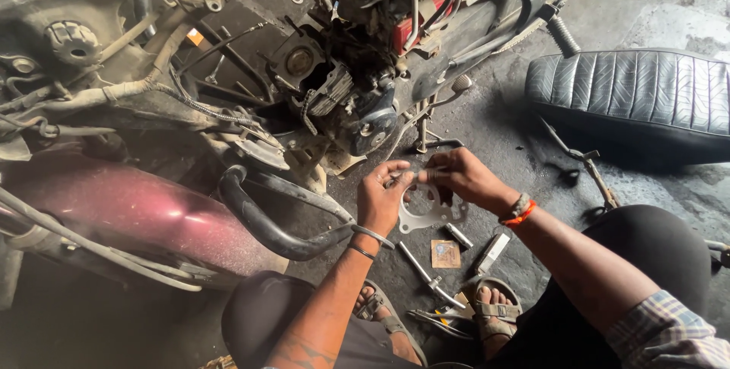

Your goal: The person sits on the floor beside a motorcycle and fits a metal gasket onto the engine's cylinder studs, then aligns and seats the cylinder head over the gasket and works on fastening it in place by hand.

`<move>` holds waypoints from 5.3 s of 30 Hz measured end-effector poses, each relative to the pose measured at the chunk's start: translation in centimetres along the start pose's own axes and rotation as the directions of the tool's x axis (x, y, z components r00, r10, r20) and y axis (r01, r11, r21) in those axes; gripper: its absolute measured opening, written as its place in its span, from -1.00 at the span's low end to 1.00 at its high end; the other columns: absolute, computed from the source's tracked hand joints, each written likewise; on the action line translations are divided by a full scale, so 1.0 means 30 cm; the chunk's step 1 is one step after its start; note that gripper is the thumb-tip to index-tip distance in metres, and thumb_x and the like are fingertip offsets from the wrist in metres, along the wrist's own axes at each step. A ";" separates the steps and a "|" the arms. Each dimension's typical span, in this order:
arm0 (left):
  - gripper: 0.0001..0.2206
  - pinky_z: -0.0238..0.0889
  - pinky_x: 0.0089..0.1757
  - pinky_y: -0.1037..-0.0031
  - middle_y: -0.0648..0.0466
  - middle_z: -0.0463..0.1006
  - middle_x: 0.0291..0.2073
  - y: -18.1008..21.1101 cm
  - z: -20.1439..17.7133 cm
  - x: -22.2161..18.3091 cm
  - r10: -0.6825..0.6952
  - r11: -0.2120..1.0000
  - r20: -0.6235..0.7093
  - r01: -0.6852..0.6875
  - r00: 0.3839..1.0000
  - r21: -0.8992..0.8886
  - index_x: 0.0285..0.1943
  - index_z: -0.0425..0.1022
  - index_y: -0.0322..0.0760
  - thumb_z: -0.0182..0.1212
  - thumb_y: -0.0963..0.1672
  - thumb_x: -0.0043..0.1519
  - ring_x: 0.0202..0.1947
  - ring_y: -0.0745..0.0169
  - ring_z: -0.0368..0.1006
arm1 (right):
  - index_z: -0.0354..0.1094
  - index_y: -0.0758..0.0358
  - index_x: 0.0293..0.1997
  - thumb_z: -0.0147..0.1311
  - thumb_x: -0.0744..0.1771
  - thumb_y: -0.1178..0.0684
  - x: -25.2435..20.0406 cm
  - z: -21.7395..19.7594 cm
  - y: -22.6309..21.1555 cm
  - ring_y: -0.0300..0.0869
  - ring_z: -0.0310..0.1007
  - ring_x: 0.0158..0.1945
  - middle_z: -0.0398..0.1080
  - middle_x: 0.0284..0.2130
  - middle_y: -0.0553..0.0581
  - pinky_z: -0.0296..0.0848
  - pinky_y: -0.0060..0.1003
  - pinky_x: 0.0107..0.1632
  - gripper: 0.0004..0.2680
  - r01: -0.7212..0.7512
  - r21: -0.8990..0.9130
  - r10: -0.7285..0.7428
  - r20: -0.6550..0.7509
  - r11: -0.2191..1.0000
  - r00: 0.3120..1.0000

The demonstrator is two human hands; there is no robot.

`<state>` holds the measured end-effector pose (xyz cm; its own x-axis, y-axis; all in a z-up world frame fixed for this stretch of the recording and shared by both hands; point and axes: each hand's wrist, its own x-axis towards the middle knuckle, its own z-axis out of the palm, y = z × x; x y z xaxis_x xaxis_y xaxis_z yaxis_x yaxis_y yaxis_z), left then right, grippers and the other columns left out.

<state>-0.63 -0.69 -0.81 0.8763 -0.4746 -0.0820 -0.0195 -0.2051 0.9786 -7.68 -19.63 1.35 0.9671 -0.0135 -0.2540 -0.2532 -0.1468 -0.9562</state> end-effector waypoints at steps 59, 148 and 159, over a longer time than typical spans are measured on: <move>-0.61 0.38 -0.51 0.57 0.20 0.53 -0.61 0.023 -0.065 0.002 -0.039 0.977 -0.284 -0.023 0.958 -0.211 -0.36 0.43 -0.18 0.02 0.10 0.36 -0.61 0.43 0.45 | 0.59 0.34 -0.40 0.27 0.29 -0.08 -0.044 -0.155 -0.020 -0.34 0.38 -0.56 0.52 -0.60 0.04 0.31 -0.40 -0.49 -0.76 0.042 -0.119 -0.033 0.073 0.992 0.997; -0.77 0.42 -0.16 0.33 -0.04 0.69 -0.28 0.273 -0.749 0.692 0.163 0.932 -0.494 0.031 0.854 0.361 -0.07 0.65 -0.28 0.35 -0.11 0.13 -0.25 0.12 0.60 | 0.43 0.43 0.09 0.20 0.36 0.22 0.562 0.202 -0.502 -0.39 0.42 -0.44 0.50 -0.36 0.01 0.35 -0.48 -0.44 -0.80 0.531 0.272 -0.418 -0.378 0.803 0.826; -0.75 0.46 -0.26 0.38 -0.04 0.70 -0.29 0.310 -0.748 0.665 0.060 0.971 -0.473 0.058 0.879 0.230 -0.07 0.62 -0.34 0.40 -0.16 0.09 -0.33 0.18 0.61 | 0.44 0.43 0.08 0.25 0.34 0.27 0.561 0.207 -0.500 -0.38 0.51 -0.30 0.54 -0.26 0.04 0.53 -0.49 -0.27 -0.79 0.551 0.202 -0.451 -0.387 0.810 0.804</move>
<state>27.47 7.13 10.91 0.9968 -0.0246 0.0761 -0.0793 -0.4236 0.9024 12.23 -11.51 10.51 0.9015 -0.3270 0.2835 0.3232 0.0730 -0.9435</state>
